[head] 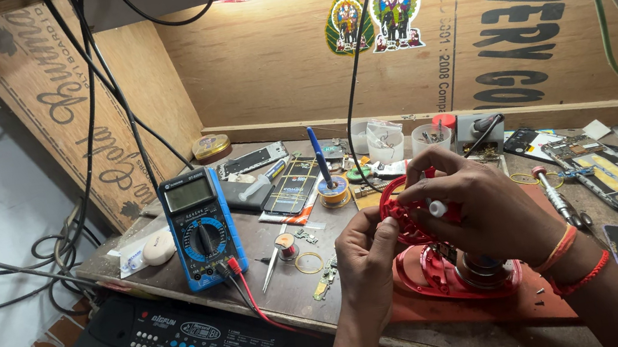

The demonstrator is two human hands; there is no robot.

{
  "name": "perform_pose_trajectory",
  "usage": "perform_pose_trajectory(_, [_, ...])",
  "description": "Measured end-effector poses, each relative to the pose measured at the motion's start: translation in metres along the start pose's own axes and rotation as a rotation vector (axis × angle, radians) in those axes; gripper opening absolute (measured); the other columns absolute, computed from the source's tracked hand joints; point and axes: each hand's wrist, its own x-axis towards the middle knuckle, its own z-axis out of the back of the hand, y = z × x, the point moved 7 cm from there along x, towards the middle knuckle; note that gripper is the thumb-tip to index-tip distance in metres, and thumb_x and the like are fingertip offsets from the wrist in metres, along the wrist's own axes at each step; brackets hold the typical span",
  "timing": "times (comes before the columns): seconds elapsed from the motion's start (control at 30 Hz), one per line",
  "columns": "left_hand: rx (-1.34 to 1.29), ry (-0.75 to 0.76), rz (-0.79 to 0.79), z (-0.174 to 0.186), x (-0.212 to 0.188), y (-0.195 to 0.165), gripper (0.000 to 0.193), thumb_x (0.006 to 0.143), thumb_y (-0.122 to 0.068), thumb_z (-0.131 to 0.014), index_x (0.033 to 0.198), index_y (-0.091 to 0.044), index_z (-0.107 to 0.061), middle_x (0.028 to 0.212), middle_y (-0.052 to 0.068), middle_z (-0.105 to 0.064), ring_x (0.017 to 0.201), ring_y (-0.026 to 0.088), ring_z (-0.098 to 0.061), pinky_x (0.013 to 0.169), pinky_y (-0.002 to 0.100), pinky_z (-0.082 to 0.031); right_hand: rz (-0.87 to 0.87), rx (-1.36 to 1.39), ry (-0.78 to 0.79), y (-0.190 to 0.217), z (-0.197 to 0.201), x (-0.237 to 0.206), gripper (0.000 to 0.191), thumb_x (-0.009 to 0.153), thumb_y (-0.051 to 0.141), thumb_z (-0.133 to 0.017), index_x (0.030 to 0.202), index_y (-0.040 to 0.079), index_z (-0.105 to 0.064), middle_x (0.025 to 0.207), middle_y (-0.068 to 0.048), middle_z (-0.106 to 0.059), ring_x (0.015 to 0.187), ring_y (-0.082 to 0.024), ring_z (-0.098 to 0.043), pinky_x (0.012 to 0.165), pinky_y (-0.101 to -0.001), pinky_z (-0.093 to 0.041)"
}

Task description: The person repairs a small red portable speaker at a cluttered workbench. They open the speaker housing, work on the internal circuit board and speaker driver with a screwdriver, handle small components, and reassemble the red plastic shell, pressing the halves back together.

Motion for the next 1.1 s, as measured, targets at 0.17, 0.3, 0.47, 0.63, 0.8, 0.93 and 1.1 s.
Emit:
perform_pose_trajectory(0.17, [-0.007,-0.005,0.007,0.0,0.0,0.001,0.024,0.101,-0.012,-0.06,0.115,0.007,-0.066,0.098,0.01,-0.075,0.085,0.01,-0.069,0.079,0.025,-0.058,0.009,0.024,-0.016,-0.002,0.001,0.0,0.026,0.071,0.01,-0.08,0.095,0.017,-0.077,0.107,-0.004,-0.068,0.09,-0.025,-0.074,0.073,-0.0376,-0.06])
perform_pose_trajectory(0.3, [-0.02,0.014,0.026,-0.002,0.0,0.002,0.025,0.1,-0.013,-0.06,0.115,0.006,-0.066,0.097,0.01,-0.075,0.084,0.01,-0.07,0.078,0.025,-0.059,0.007,0.029,-0.017,-0.002,0.001,0.001,0.025,0.067,0.007,-0.079,0.091,0.013,-0.072,0.107,-0.005,-0.068,0.091,-0.025,-0.074,0.074,-0.0384,-0.059])
perform_pose_trajectory(0.47, [-0.012,0.017,0.028,-0.002,0.0,0.003,0.023,0.102,-0.013,-0.061,0.114,0.006,-0.066,0.093,0.009,-0.075,0.081,0.008,-0.068,0.076,0.024,-0.057,0.064,0.024,-0.041,-0.001,0.001,-0.002,0.023,0.071,0.003,-0.075,0.091,0.009,-0.066,0.107,-0.007,-0.066,0.09,-0.025,-0.07,0.075,-0.0377,-0.057])
perform_pose_trajectory(0.63, [-0.006,-0.042,0.015,0.003,0.001,0.003,0.024,0.102,-0.015,-0.061,0.111,0.006,-0.067,0.094,0.008,-0.075,0.081,0.008,-0.068,0.075,0.024,-0.057,-0.079,0.12,-0.196,-0.029,0.025,-0.009,0.023,0.076,-0.004,-0.054,0.094,0.005,-0.065,0.09,-0.004,-0.068,0.079,-0.014,-0.067,0.065,-0.0266,-0.054])
perform_pose_trajectory(0.8, [-0.029,-0.062,-0.004,0.005,0.003,0.005,0.024,0.1,-0.015,-0.061,0.111,0.006,-0.066,0.095,0.009,-0.075,0.083,0.01,-0.069,0.078,0.026,-0.059,-0.472,-0.092,-0.483,-0.066,0.068,-0.03,0.004,0.097,0.003,-0.069,0.098,0.004,-0.072,0.076,-0.001,-0.068,0.059,-0.007,-0.054,0.051,-0.0252,-0.042])
perform_pose_trajectory(0.93, [-0.031,-0.065,-0.01,0.006,0.003,0.005,0.024,0.101,-0.014,-0.06,0.112,0.006,-0.065,0.096,0.01,-0.075,0.083,0.01,-0.069,0.078,0.026,-0.059,-0.529,0.058,-0.627,-0.067,0.078,-0.042,0.003,0.104,0.006,-0.07,0.102,0.004,-0.071,0.069,-0.001,-0.058,0.058,-0.005,-0.045,0.048,-0.0244,-0.03])
perform_pose_trajectory(1.1, [-0.036,-0.08,-0.005,0.007,0.004,0.006,0.024,0.1,-0.013,-0.06,0.113,0.006,-0.065,0.096,0.01,-0.075,0.084,0.01,-0.07,0.079,0.027,-0.06,-0.471,0.208,-0.8,-0.079,0.079,-0.05,0.006,0.101,0.008,-0.069,0.099,0.002,-0.067,0.077,0.007,-0.057,0.059,-0.001,-0.05,0.045,-0.0234,-0.036])
